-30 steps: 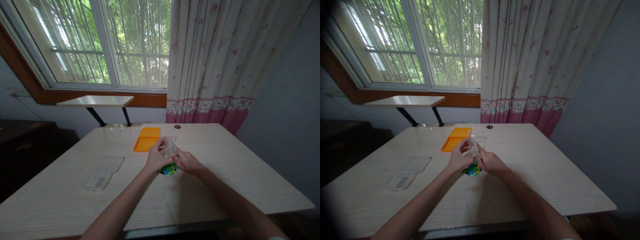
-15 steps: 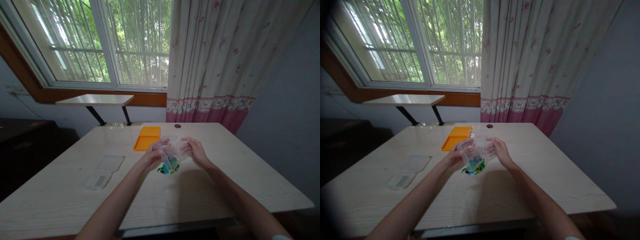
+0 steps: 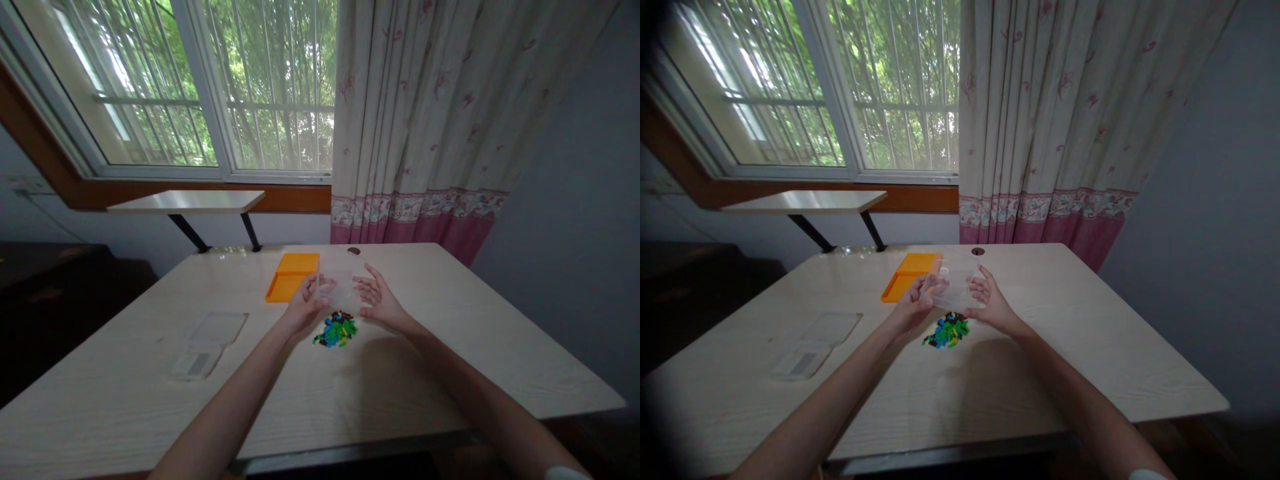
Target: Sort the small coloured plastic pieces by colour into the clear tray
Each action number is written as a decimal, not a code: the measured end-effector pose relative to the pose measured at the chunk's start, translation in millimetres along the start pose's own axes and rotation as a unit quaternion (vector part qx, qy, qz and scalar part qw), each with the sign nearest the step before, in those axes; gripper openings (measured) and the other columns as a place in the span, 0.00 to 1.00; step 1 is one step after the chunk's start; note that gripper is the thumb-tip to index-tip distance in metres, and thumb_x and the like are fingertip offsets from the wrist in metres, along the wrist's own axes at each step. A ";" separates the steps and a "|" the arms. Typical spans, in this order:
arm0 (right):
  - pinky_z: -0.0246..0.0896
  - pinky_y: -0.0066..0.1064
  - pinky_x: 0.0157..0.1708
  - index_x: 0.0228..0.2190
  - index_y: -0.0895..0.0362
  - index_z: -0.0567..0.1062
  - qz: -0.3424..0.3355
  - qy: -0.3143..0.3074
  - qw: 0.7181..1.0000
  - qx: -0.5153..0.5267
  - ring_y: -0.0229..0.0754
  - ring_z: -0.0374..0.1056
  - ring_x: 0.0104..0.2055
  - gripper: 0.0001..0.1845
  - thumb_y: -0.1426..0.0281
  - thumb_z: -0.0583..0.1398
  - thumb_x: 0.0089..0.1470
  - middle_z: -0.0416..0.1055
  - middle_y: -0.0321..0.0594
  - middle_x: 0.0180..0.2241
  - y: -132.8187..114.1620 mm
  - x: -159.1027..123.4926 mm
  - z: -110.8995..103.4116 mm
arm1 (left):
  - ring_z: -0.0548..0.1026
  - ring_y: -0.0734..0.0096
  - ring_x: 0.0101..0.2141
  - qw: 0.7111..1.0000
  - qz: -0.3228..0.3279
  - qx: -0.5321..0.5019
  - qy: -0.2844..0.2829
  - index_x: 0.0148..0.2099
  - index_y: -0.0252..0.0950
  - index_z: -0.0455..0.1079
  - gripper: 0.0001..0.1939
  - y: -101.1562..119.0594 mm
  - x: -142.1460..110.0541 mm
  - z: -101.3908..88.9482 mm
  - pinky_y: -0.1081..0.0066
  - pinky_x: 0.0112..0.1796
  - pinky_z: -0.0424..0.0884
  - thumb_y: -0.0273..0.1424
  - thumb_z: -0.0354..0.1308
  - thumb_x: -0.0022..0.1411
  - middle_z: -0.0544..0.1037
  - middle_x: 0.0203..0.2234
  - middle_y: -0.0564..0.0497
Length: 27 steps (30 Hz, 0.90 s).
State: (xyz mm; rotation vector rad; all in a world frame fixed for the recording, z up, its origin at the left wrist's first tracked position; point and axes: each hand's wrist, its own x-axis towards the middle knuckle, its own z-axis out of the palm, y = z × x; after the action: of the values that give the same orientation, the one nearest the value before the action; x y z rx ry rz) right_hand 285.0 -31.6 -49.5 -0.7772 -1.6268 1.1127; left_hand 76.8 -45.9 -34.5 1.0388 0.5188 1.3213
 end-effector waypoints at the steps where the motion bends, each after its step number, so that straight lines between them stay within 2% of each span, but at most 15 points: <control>1: 0.57 0.42 0.49 0.58 0.49 0.42 -0.002 0.005 1.000 -0.004 0.45 0.62 0.49 0.64 0.53 0.69 0.25 0.61 0.51 0.50 1.1 -0.1 1.4 | 0.70 0.66 0.45 1.000 0.002 0.005 -0.002 0.42 0.38 0.62 0.31 -1.1 -0.1 0.6 0.64 0.48 0.61 0.30 0.70 0.34 0.71 0.41 0.50; 5: 0.54 0.43 0.51 0.58 0.50 0.41 -0.002 0.017 1.000 0.009 0.45 0.62 0.50 0.64 0.56 0.70 0.26 0.61 0.51 0.50 1.7 -1.0 2.3 | 0.69 0.65 0.47 1.000 0.002 0.015 -0.001 0.43 0.37 0.62 0.32 -4.0 -0.4 0.5 0.64 0.49 0.60 0.29 0.70 0.34 0.70 0.43 0.49; 10: 0.52 0.45 0.52 0.58 0.49 0.41 0.034 0.016 0.999 0.036 0.45 0.63 0.50 0.65 0.59 0.71 0.25 0.63 0.52 0.50 1.8 0.5 -2.4 | 0.69 0.65 0.46 1.000 0.000 0.016 0.000 0.44 0.36 0.62 0.32 -6.1 0.4 -2.5 0.64 0.49 0.60 0.29 0.70 0.34 0.71 0.43 0.48; 16: 0.53 0.46 0.52 0.58 0.51 0.40 0.058 0.009 0.995 0.084 0.45 0.66 0.47 0.65 0.61 0.71 0.26 0.69 0.48 0.44 1.1 1.4 -1.7 | 0.68 0.63 0.48 1.000 0.006 0.025 -0.002 0.45 0.37 0.61 0.33 -9.2 0.6 -3.5 0.63 0.49 0.61 0.30 0.70 0.35 0.69 0.45 0.47; 18: 0.53 0.46 0.52 0.58 0.50 0.41 0.050 0.011 0.995 0.081 0.46 0.66 0.48 0.63 0.62 0.71 0.27 0.69 0.47 0.44 -1.5 1.5 -2.7 | 0.67 0.62 0.49 0.999 0.003 0.049 -0.017 0.46 0.38 0.60 0.34 -8.3 0.8 -3.9 0.62 0.49 0.61 0.32 0.70 0.36 0.68 0.47 0.46; 20: 0.53 0.47 0.52 0.58 0.49 0.42 0.039 0.020 0.996 0.071 0.47 0.65 0.49 0.60 0.63 0.70 0.29 0.69 0.47 0.45 -4.3 3.0 -8.3 | 0.65 0.60 0.50 0.992 0.012 0.127 -0.023 0.47 0.38 0.59 0.34 -5.7 0.5 -5.9 0.62 0.48 0.63 0.34 0.69 0.38 0.65 0.50 0.45; 22: 0.52 0.47 0.52 0.57 0.49 0.44 0.027 0.033 0.998 0.049 0.46 0.63 0.51 0.57 0.62 0.69 0.32 0.68 0.48 0.46 -5.4 6.1 -20.6 | 0.63 0.59 0.51 0.959 0.046 0.278 -0.011 0.50 0.39 0.59 0.32 -2.0 -0.2 -11.1 0.60 0.48 0.62 0.34 0.66 0.41 0.63 0.51 0.44; 23: 0.51 0.46 0.53 0.56 0.48 0.45 0.021 0.043 0.998 0.030 0.46 0.63 0.51 0.54 0.62 0.69 0.32 0.68 0.47 0.46 -4.8 7.8 -29.2 | 0.63 0.59 0.51 0.926 0.071 0.371 -0.004 0.51 0.39 0.59 0.31 -0.3 -0.6 -14.9 0.59 0.49 0.61 0.33 0.64 0.44 0.64 0.51 0.44; 25: 0.50 0.47 0.54 0.54 0.48 0.49 0.012 0.065 0.998 -0.021 0.46 0.61 0.52 0.50 0.62 0.69 0.33 0.68 0.46 0.46 -1.0 10.7 -50.1 | 0.63 0.59 0.50 0.829 0.121 0.546 -0.003 0.50 0.39 0.62 0.24 2.0 -1.0 -24.3 0.57 0.51 0.59 0.31 0.60 0.49 0.65 0.49 0.45; 27: 0.48 0.48 0.55 0.51 0.47 0.52 0.010 0.080 0.994 -0.067 0.45 0.60 0.53 0.46 0.61 0.68 0.34 0.68 0.44 0.46 6.1 11.7 -72.1 | 0.65 0.59 0.48 0.740 0.143 0.657 -0.011 0.47 0.38 0.66 0.17 2.2 -0.6 -33.9 0.58 0.50 0.59 0.30 0.56 0.53 0.68 0.46 0.45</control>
State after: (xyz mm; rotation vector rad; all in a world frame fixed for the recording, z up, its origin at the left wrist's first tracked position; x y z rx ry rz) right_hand 349.5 2.6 -43.6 -0.9475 -1.5728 0.9371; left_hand 47.7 -35.9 -49.1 2.3604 1.4138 1.0832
